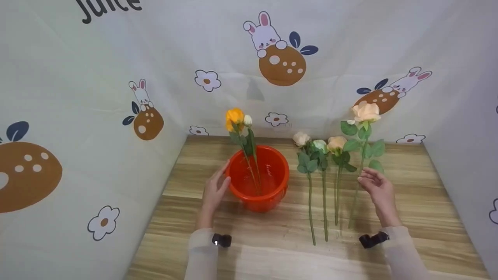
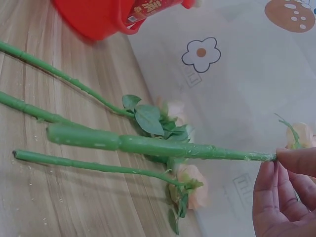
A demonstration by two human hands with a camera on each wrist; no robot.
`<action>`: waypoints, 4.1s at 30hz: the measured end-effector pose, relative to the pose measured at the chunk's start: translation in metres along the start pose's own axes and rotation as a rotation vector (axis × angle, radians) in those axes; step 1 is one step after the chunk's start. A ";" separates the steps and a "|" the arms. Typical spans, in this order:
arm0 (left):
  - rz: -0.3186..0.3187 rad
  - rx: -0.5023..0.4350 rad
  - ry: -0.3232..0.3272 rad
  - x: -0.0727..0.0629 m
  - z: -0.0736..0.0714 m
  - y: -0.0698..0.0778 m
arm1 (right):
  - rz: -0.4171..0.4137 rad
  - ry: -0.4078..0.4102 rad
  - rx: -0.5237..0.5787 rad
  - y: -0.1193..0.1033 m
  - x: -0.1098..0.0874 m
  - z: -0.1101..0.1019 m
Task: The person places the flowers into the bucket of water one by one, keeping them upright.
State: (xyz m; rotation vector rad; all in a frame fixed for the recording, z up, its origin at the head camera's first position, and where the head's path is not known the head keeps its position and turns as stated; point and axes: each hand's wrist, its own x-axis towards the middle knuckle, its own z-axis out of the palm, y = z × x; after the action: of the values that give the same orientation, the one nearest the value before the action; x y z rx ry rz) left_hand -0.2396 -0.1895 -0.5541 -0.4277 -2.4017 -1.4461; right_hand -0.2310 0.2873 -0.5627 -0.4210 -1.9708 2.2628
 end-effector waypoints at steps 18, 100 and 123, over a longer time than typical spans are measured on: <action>0.030 0.028 0.030 0.000 0.009 -0.044 | -0.090 -0.016 0.049 -0.009 -0.002 0.021; 0.007 -0.008 0.030 -0.001 0.002 0.000 | -0.331 -0.110 0.189 -0.075 0.005 0.167; -0.032 -0.003 0.024 -0.002 0.009 -0.036 | -0.337 -0.253 0.021 -0.042 -0.005 0.222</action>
State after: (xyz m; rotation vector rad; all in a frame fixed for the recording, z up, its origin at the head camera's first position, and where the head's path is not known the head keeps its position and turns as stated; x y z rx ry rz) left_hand -0.2529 -0.1978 -0.5874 -0.3723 -2.3982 -1.4598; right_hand -0.2924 0.0808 -0.4947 0.1983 -1.9445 2.2005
